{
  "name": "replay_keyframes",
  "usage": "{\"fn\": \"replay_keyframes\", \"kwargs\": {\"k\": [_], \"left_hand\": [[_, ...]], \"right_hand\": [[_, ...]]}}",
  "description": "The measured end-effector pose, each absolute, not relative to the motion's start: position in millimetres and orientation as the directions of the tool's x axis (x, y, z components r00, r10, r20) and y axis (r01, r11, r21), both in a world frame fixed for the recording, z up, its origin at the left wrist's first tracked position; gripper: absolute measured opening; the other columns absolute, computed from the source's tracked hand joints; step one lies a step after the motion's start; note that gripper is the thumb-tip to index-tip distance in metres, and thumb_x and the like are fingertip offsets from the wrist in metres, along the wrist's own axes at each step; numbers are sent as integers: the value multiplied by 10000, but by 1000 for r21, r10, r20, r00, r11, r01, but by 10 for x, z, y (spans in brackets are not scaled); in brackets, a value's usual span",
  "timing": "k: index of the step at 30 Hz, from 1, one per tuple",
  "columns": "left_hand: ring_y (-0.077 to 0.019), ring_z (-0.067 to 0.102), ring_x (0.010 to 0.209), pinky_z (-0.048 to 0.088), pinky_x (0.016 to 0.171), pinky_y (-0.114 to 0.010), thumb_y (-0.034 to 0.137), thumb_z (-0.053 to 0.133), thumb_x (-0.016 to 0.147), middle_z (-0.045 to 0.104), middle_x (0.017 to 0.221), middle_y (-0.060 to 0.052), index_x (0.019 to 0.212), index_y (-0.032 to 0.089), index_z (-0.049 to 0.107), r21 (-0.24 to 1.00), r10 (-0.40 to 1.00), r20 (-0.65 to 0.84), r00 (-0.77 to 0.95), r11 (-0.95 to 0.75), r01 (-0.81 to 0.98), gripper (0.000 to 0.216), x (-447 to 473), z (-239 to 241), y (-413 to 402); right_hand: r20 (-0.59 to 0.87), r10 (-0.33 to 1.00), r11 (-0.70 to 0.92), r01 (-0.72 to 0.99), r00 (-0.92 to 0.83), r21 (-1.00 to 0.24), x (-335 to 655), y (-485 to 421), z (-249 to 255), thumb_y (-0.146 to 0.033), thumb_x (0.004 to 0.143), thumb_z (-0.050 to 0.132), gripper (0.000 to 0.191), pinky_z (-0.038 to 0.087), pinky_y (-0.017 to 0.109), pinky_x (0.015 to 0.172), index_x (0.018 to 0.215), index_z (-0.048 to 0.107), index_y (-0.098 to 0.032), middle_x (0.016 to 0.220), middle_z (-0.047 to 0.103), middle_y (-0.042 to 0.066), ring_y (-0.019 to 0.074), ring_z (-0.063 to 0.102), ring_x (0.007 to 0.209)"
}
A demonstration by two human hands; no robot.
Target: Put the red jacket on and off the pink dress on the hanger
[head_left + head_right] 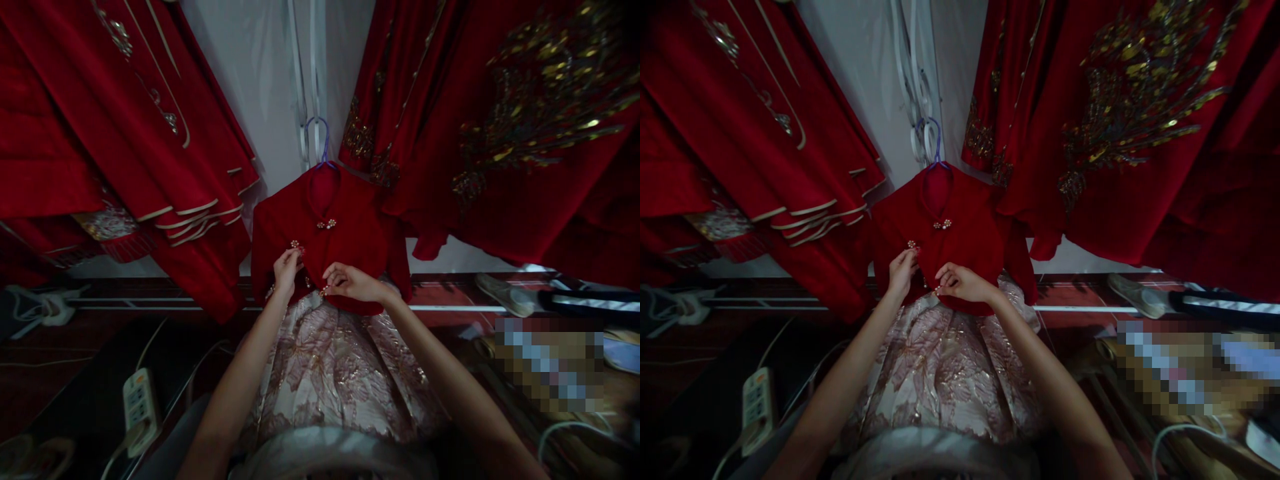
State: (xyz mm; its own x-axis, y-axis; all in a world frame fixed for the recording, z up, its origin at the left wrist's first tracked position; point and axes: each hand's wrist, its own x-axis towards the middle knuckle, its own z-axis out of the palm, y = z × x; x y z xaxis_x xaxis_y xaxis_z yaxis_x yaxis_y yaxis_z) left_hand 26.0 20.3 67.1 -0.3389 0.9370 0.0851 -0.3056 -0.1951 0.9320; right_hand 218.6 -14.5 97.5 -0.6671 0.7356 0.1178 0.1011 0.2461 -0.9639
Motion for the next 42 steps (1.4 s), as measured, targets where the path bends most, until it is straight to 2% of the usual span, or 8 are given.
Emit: {"fn": "replay_keyframes", "kwargs": {"k": [3,6,12,19,28,35,39,42], "left_hand": [[-129,595,660,470,584,-236,466,652,706,671,805,-67,808,143,663,977,969,101,-224,-139,-161,339,327,815,249],[-143,592,722,482,631,-245,430,639,747,654,845,-63,906,171,667,934,928,355,-113,-345,95,305,397,1072,293],[-217,512,974,482,748,-306,368,555,839,553,1025,-86,1061,223,633,365,685,677,268,-629,686,276,476,1529,377],[-280,468,1042,379,935,-466,329,535,849,547,1041,-115,919,158,620,36,603,637,479,-644,764,203,487,1744,514],[-240,547,946,63,1138,-539,266,530,809,590,786,-44,845,217,599,308,624,600,501,-758,576,93,457,1828,501],[-235,566,891,53,1145,-506,332,579,773,586,711,-32,737,225,575,537,695,665,271,-699,473,113,464,1773,528],[-255,568,939,126,1105,-511,340,530,826,626,794,-84,892,159,601,393,641,727,246,-682,617,206,443,1780,496],[-304,539,1046,183,1050,-542,231,413,870,614,1010,-166,1139,113,549,207,633,738,235,-543,814,323,352,1834,452]], "right_hand": [[58,699,215,132,-713,-968,2259,-165,1044,-281,705,718,336,465,281,716,937,503,-167,777,581,-12,108,560,728],[-42,637,183,204,-770,-962,2385,-191,1142,-275,684,732,346,462,270,696,925,510,-166,794,596,-6,103,562,717],[-97,593,178,247,-799,-952,2615,-213,1280,-258,661,741,352,469,266,706,923,526,-163,815,601,0,106,572,741],[-75,617,183,235,-783,-954,2655,-205,1317,-241,660,745,344,450,257,683,912,523,-166,805,578,-13,97,549,719],[-2,643,252,214,-766,-944,2597,-124,1400,-346,741,686,318,480,293,742,957,547,-159,843,625,32,122,581,776],[448,887,462,220,-112,-859,2142,365,1826,-404,788,620,330,488,341,856,1004,534,-170,1013,595,96,167,582,896],[396,912,405,82,-105,-911,1783,614,1912,-465,910,382,477,422,358,1004,1256,406,-138,1264,516,143,195,502,1185],[298,954,300,195,-37,-934,1647,692,1805,-518,888,392,657,268,458,1111,1363,287,-77,1398,377,209,276,301,1355]]}}
